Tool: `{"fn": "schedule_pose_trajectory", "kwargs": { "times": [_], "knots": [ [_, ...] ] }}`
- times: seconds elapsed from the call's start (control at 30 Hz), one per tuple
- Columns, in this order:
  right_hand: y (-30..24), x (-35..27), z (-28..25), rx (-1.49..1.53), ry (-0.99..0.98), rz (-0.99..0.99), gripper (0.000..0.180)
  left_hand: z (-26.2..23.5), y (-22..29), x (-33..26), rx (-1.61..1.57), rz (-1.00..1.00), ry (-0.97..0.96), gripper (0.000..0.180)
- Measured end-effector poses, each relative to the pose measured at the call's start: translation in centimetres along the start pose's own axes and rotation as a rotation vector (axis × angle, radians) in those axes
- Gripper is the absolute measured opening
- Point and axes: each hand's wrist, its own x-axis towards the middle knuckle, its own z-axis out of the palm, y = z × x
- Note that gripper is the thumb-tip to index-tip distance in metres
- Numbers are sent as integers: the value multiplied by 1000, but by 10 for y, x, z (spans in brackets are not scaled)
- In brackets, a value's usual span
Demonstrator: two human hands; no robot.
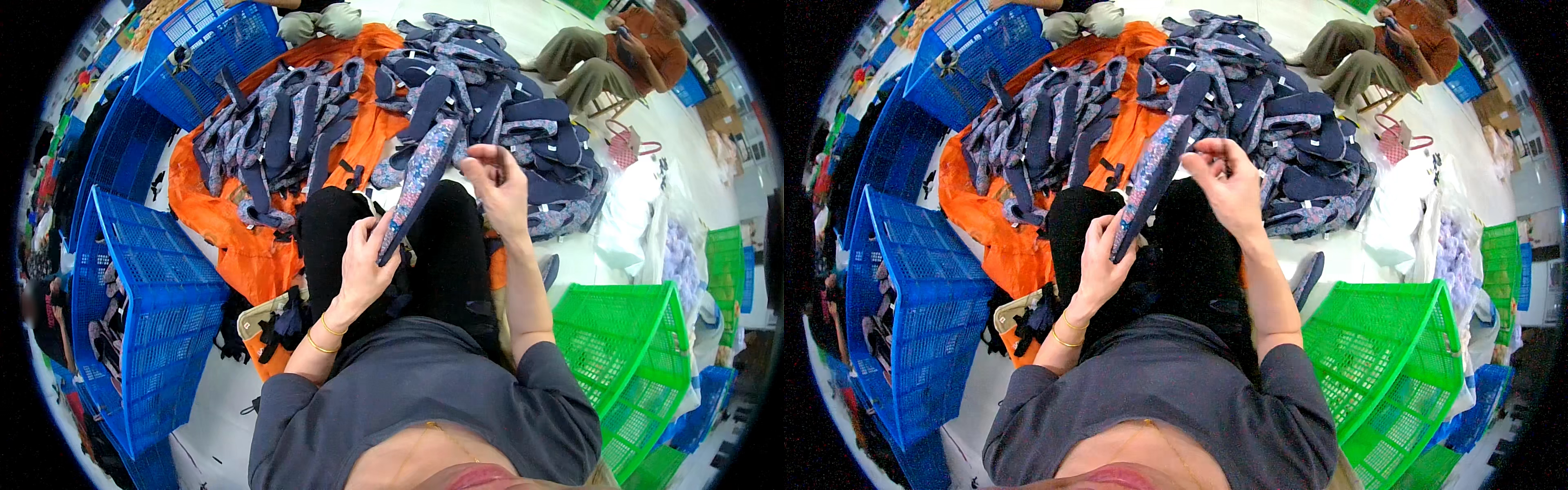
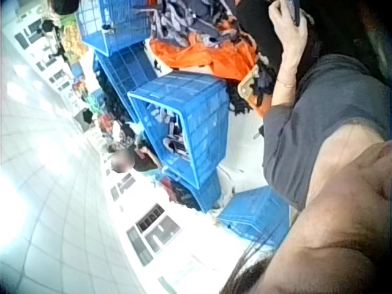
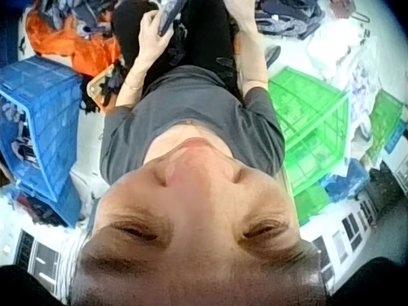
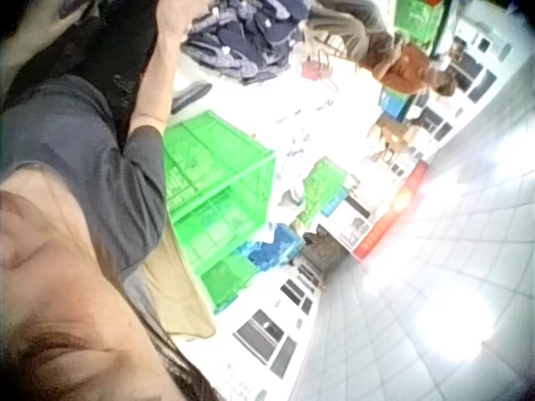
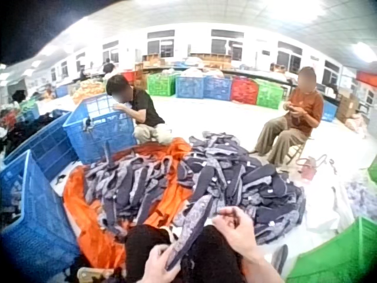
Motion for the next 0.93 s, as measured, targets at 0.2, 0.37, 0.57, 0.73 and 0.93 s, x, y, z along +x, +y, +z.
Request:
{"fn": "schedule_pose_trajectory", "kwargs": {
  "times": [0.2, 0.37, 0.57, 0.73, 0.93],
  "knots": [
    [9, 12, 2, -171, -173, -1, 22, 3, 2, -9, 133, 58, -13, 58],
    [21, 11, -17, 367, -59, 215, 16, 3, -4, -20, -18, -21, -81, 56],
    [37, 6, -31, 307, 5, 262, 17, 5, -12, -24, -117, -75, -94, 55],
    [61, -11, -39, 74, 154, 131, 38, 7, -12, -24, -134, -79, -103, 54],
    [50, -53, 2, 52, -70, 12, 44, 6, -12, -25, -132, -93, -117, 56]
  ]
}}
